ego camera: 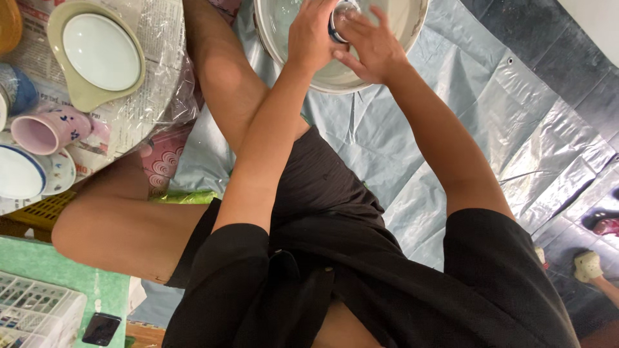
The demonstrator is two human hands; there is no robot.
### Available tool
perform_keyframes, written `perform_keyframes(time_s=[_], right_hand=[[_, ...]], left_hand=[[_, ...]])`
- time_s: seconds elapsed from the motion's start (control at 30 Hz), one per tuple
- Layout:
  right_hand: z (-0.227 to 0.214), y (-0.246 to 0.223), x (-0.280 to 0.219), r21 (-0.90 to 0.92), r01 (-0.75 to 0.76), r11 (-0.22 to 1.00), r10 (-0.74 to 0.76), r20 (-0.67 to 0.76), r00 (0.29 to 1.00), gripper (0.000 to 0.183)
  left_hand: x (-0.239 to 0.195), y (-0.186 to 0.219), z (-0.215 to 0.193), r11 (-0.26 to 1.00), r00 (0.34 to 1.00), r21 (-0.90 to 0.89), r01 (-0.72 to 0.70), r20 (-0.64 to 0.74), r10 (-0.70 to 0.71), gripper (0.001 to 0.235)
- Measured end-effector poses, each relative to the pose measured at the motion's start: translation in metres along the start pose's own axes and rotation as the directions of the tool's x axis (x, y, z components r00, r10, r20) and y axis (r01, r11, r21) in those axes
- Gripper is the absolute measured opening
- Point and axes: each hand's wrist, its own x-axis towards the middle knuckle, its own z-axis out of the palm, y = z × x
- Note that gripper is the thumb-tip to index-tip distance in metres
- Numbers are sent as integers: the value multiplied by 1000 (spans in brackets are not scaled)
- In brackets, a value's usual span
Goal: The person sits cross-legged on a tarp and washes various ceramic dishes, including cups, bowls, and saucers, by hand in a white bucket of water. They scrub each item individually and place the cleaned pieces onto a nearby table covered with newspaper.
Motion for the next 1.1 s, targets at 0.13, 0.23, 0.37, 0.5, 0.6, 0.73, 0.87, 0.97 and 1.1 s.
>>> perform_keyframes(time_s=[0.13, 0.23, 0.37, 0.5, 0.6, 0.73, 0.87, 0.97, 1.1], right_hand=[[2, 12, 1, 205, 25, 978, -42, 81, 996, 38], [-1, 7, 2, 260, -42, 965, 24, 72, 997, 35], [-8, -3, 1, 165, -34, 986, 58, -138, 989, 25], [-12, -12, -7, 279, -75, 957, 188, -405, 895, 24], [-13, -15, -4, 270, -77, 960, 194, -440, 877, 23], [-12, -14, -4, 310, -130, 942, 254, -404, 878, 20], [-11, -12, -6, 371, -89, 924, 240, -383, 892, 19], [-12, -12, -5, 363, -100, 926, 250, -395, 884, 18], [-12, -15, -9, 402, -136, 906, 290, -354, 889, 19]], left_hand=[[0, -2, 1, 999, 999, 38, 4, 51, -6, 76], [-3, -6, 5, 999, 1000, 40, -26, -16, 27, 75], [-1, -11, 9, 992, 994, 120, 51, 89, -61, 88], [5, -20, 18, 866, 900, 405, 295, 188, -394, 89], [1, -25, 23, 745, 845, 584, 322, 179, -505, 94], [3, -34, 29, 596, 729, 756, 269, 244, -639, 96], [5, -32, 35, 566, 474, 756, 329, 386, -791, 110], [4, -44, 44, 606, 437, 746, 275, 465, -770, 103], [6, -80, 65, 632, 477, 750, 193, 491, -729, 66]])
